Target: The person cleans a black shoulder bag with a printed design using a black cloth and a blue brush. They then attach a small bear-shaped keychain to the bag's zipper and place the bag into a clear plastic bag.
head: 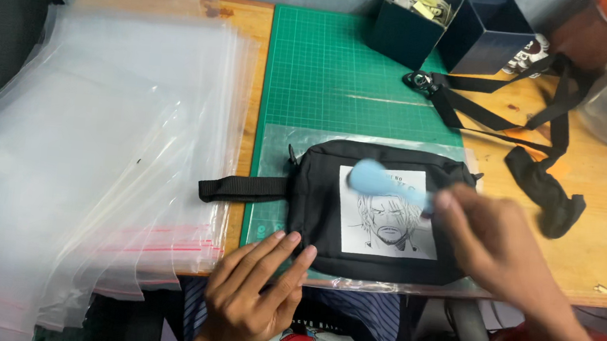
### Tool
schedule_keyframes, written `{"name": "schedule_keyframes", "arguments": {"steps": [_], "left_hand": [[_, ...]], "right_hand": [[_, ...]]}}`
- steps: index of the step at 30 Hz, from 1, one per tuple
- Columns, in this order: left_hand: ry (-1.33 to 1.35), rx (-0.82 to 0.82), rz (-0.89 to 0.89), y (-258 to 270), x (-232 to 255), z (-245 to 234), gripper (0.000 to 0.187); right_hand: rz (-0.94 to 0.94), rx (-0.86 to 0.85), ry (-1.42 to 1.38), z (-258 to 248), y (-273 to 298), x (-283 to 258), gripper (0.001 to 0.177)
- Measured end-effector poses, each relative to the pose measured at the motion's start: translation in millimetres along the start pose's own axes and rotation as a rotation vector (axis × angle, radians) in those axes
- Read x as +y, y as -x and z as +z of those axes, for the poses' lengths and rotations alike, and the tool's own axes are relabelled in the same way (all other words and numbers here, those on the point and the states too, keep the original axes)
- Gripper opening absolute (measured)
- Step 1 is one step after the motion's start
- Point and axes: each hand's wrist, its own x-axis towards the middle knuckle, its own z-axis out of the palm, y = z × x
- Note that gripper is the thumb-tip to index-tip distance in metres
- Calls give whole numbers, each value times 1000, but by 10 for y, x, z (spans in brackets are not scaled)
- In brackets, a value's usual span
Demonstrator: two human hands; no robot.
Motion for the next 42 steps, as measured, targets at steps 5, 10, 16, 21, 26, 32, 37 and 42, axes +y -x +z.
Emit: {"name": "schedule_keyframes", "arguments": {"steps": [5,10,16,21,26,32,37,42], "left_hand": [[15,-69,22,23,19,-48,29],[-10,-94,5,29,42,-41,30],[-29,-61,2,49,48,0,38],[2,-59,-22,36,68,-3,27],[-16,-54,-42,43,58,34,23],[-23,-77,-47,16,68,21,25],[33,-106,-57,14,80,-28,23],[73,-151,-91,18,60,-61,24]], "right_hand": [[44,-253,26,-68,383,48,41],[372,255,494,-384,542,661,34],[231,-206,140,-781,584,549,50],[286,225,349,-546,330,1060,33],[109,326,-175,-529,390,981,37],[100,-6,93,-501,228,793,39],[-41,444,12,-362,33,495,34],[-44,87,12,61,172,-99,29]]}}
